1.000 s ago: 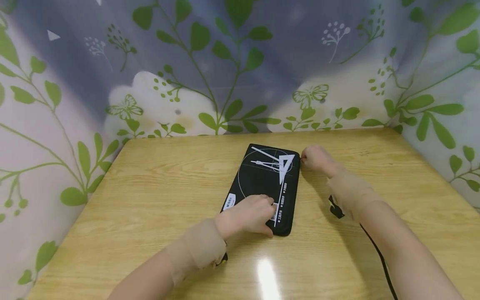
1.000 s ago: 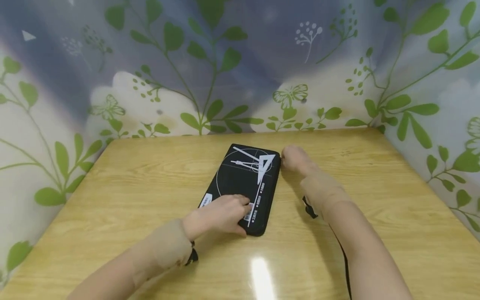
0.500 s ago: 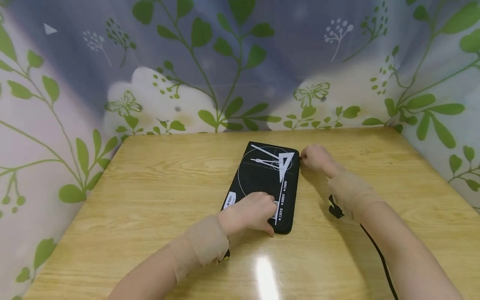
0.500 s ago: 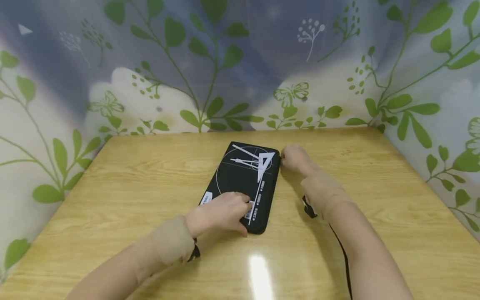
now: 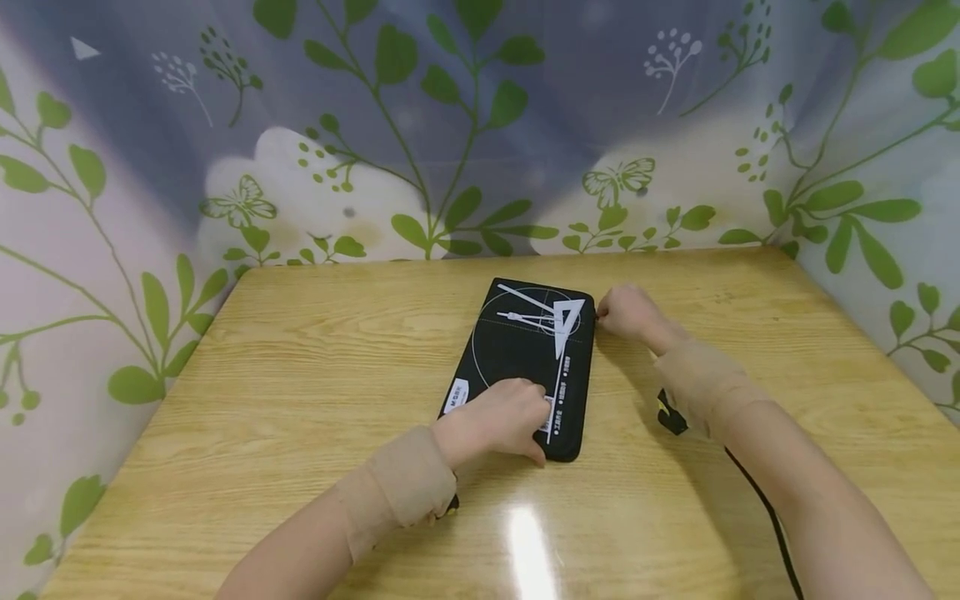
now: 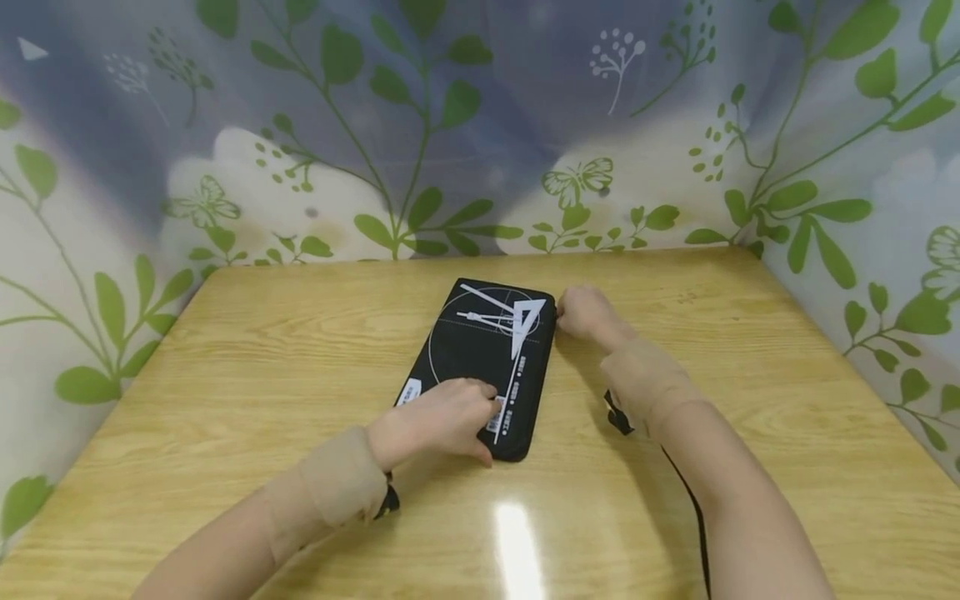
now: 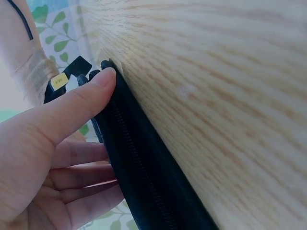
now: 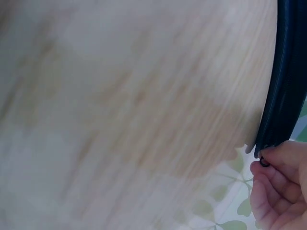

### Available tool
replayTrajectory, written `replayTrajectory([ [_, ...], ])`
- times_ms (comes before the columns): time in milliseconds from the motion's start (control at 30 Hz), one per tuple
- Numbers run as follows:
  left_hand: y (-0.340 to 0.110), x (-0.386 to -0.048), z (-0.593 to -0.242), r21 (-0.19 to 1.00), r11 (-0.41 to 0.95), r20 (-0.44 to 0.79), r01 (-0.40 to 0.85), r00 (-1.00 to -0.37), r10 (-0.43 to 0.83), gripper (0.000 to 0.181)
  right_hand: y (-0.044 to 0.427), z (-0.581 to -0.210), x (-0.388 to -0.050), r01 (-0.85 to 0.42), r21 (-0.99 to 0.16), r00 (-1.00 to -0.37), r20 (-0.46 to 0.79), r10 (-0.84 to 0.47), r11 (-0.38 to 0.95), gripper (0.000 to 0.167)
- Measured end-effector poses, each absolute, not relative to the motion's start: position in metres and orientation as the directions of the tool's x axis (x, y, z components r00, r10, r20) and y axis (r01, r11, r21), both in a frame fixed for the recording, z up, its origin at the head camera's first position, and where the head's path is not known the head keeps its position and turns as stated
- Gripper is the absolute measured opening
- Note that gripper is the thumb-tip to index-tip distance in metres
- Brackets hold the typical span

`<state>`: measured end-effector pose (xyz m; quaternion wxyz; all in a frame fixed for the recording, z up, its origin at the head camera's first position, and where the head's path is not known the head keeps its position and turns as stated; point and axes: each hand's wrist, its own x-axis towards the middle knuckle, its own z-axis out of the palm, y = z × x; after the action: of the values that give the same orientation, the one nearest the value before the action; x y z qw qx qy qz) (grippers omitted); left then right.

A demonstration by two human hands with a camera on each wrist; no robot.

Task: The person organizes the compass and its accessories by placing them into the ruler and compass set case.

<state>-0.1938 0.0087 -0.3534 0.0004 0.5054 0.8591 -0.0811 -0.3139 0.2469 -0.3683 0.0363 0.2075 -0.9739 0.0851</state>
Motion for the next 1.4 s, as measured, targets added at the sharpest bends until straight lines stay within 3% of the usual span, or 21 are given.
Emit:
replayTrajectory([
  [1033, 0.009, -0.193, -0.354, -0.114, 0.504, -0.096, 0.856, -0.515, 0.852, 0.044, 0.243, -0.377, -0.294, -0.469, -0.128, -0.880, 0.150, -0.450, 0.874, 0.020],
  [1400, 0.009, -0.194, -0.354, -0.122, 0.491, -0.099, 0.863, -0.502, 0.859, 0.044, 0.241, -0.376, -0.289, -0.450, -0.139, -0.891, 0.139, -0.433, 0.882, 0.012],
])
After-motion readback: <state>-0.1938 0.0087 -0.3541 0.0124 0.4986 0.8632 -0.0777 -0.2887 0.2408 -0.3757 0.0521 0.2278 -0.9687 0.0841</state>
